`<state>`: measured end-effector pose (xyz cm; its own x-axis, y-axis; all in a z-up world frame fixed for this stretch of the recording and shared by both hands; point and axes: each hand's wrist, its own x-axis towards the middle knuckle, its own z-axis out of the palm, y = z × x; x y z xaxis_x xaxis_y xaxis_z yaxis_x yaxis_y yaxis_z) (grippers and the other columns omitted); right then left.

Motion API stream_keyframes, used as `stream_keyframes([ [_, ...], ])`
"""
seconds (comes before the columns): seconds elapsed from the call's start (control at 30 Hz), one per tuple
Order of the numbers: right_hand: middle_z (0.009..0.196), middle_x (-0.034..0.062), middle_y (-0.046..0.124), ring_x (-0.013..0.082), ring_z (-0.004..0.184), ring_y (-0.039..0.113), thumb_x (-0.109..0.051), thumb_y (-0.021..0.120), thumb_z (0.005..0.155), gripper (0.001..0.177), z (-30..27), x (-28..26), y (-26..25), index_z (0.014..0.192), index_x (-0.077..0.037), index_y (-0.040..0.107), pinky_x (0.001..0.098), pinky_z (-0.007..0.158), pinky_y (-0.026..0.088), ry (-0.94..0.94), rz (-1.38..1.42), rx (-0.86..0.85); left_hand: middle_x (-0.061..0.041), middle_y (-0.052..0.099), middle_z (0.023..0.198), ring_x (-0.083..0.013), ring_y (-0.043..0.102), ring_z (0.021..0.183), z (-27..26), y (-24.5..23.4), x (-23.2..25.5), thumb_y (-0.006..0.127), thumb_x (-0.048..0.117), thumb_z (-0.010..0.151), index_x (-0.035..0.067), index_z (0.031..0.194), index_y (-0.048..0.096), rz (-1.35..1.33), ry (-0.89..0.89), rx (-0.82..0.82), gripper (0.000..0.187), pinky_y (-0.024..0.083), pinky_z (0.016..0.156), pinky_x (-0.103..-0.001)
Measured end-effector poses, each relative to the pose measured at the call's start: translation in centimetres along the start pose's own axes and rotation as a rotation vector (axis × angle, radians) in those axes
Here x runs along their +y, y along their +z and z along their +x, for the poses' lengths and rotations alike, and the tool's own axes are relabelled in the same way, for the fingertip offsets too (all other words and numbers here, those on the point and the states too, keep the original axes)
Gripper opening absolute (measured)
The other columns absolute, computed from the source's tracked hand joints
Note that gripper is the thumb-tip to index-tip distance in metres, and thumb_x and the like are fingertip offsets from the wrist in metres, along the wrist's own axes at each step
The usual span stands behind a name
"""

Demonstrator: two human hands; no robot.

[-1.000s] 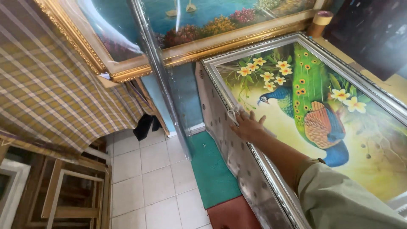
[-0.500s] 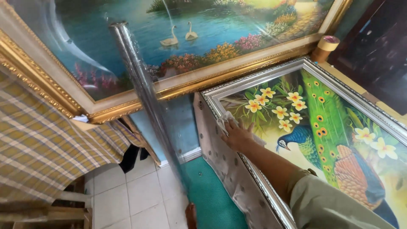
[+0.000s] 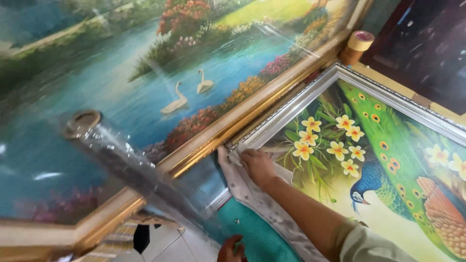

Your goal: The person cleans a framed peacock painting by wiping the glass front and the wooden back with a cloth.

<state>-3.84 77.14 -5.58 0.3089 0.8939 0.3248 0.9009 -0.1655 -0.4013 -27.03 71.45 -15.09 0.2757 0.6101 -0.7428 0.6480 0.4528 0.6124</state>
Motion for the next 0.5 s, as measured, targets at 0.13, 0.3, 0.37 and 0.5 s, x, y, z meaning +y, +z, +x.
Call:
stream_keyframes([
  [0.13,0.102,0.0169,0.061,0.0334,0.088,0.060,-0.001,0.054,0.080,0.020,2.9,0.2,-2.5,0.099,0.000,0.062,0.0432,0.073,0.048,-0.312,0.195,0.127,-0.001,0.062,0.107,-0.0195,0.055,0.102,4.1,-0.2,7.3,0.051,0.026,0.076,0.018,0.103,0.062,0.284,0.702,-0.029,0.031,0.042,0.087,-0.035],
  [0.3,0.139,-0.0047,0.030,0.0278,0.120,0.033,-0.028,0.076,0.059,0.091,5.0,5.6,-4.7,0.136,-0.027,0.027,0.0575,0.090,0.030,-0.139,-0.433,-0.299,-0.003,0.061,0.104,-0.0215,0.052,0.099,0.6,-0.4,14.9,0.047,0.026,0.080,0.015,0.102,0.061,0.217,1.009,-0.020,0.029,0.040,0.085,-0.036],
  [0.37,0.136,-0.0039,0.035,0.0347,0.120,0.032,-0.022,0.067,0.069,0.070,6.9,7.3,-8.4,0.130,-0.028,0.034,0.0589,0.095,0.022,0.028,-0.356,-0.279,-0.004,0.062,0.103,-0.0218,0.053,0.099,1.2,-0.1,15.2,0.044,0.033,0.081,0.014,0.102,0.062,0.196,1.038,-0.019,0.033,0.041,0.083,-0.037],
  [0.5,0.146,-0.0038,0.008,0.0369,0.131,0.010,-0.027,0.064,0.075,0.089,10.1,16.0,-10.4,0.140,-0.026,0.003,0.0653,0.096,0.019,0.296,-0.750,-0.529,0.001,0.065,0.092,-0.0167,0.060,0.088,4.2,1.9,13.2,0.053,0.026,0.077,0.019,0.091,0.067,0.194,1.383,0.326,0.021,0.043,0.081,-0.032],
])
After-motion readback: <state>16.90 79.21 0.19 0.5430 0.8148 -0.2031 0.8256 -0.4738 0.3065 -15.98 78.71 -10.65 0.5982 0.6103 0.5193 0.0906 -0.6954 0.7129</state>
